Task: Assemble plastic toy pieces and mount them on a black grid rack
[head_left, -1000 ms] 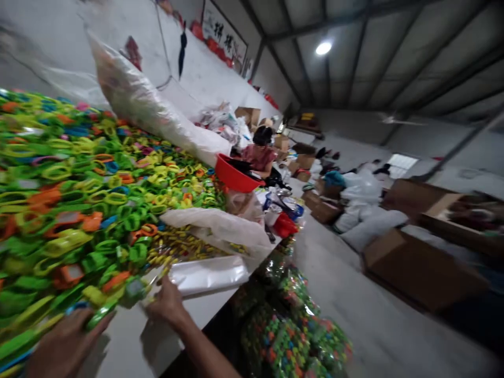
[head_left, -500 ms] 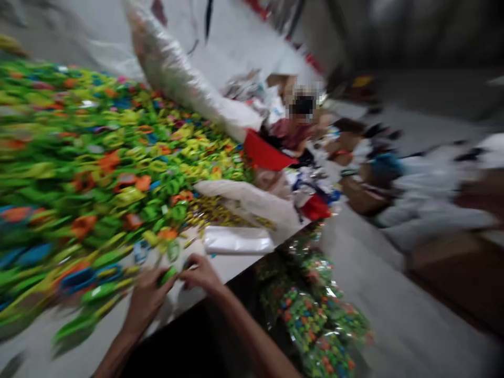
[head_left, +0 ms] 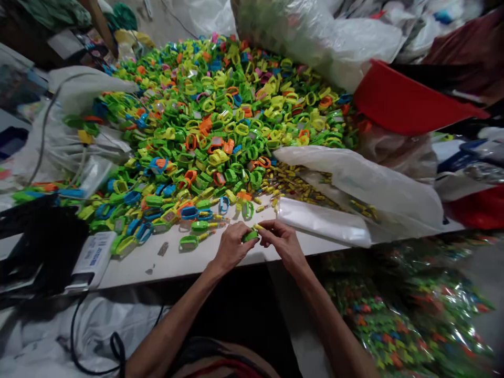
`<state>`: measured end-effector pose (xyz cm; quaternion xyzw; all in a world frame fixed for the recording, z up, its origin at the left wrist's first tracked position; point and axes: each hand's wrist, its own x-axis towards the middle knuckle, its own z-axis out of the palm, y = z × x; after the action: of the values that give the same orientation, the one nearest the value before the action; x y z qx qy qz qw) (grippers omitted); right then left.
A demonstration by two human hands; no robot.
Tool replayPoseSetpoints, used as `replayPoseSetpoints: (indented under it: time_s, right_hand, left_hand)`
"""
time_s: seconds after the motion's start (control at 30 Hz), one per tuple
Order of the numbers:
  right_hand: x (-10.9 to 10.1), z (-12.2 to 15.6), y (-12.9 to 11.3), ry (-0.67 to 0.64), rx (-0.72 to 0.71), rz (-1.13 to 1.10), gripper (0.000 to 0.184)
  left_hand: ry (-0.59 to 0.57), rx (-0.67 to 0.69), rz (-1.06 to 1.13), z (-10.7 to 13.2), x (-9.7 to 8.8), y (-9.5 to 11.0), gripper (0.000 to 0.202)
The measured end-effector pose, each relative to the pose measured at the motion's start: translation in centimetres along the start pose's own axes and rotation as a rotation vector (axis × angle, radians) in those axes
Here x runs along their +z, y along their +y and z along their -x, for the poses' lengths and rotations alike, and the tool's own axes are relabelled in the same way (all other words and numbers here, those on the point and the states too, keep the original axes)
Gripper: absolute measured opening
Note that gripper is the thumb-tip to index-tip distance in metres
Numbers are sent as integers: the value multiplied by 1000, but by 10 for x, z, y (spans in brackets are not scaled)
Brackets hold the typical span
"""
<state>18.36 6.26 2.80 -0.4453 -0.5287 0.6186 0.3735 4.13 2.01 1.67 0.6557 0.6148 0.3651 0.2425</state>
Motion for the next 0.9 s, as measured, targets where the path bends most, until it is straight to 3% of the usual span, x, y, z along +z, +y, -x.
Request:
replayPoseSetpoints:
  time_s: [0.13,0.27,0.33,0.43,0.5,0.57,0.67,0.8,0.9]
  right_hand:
    - [10,4,2,93,-69,67,29]
    - [16,5,3,94,-55,42,28]
    - [15,6,5,95,-2,0,25]
    - [12,10,11,81,71,-43,22]
    - [10,14,15,60,105,-48,21]
    - [8,15,17,68,108,-42,22]
    - [5,13,11,85,66,-32,25]
    - [2,6,-7,-98,42,-3,24]
    - [0,4,-13,-199,46,0,22]
  left_hand:
    - [-43,-52,4,-4,1,1,10]
    - [68,-64,81,-5,1,-2,9]
    - [128,-101,259,-3,2,-6,12]
    - [129,-320,638,-1,7,-13,19]
    - [132,-448,779,0,11,-18,20]
    - [154,-490,756,2,13,-21,20]
    - [133,-420,509,4,11,-19,15]
    - [61,-222,181,6,1,-7,23]
    - [27,-213,267,7,-1,-3,27]
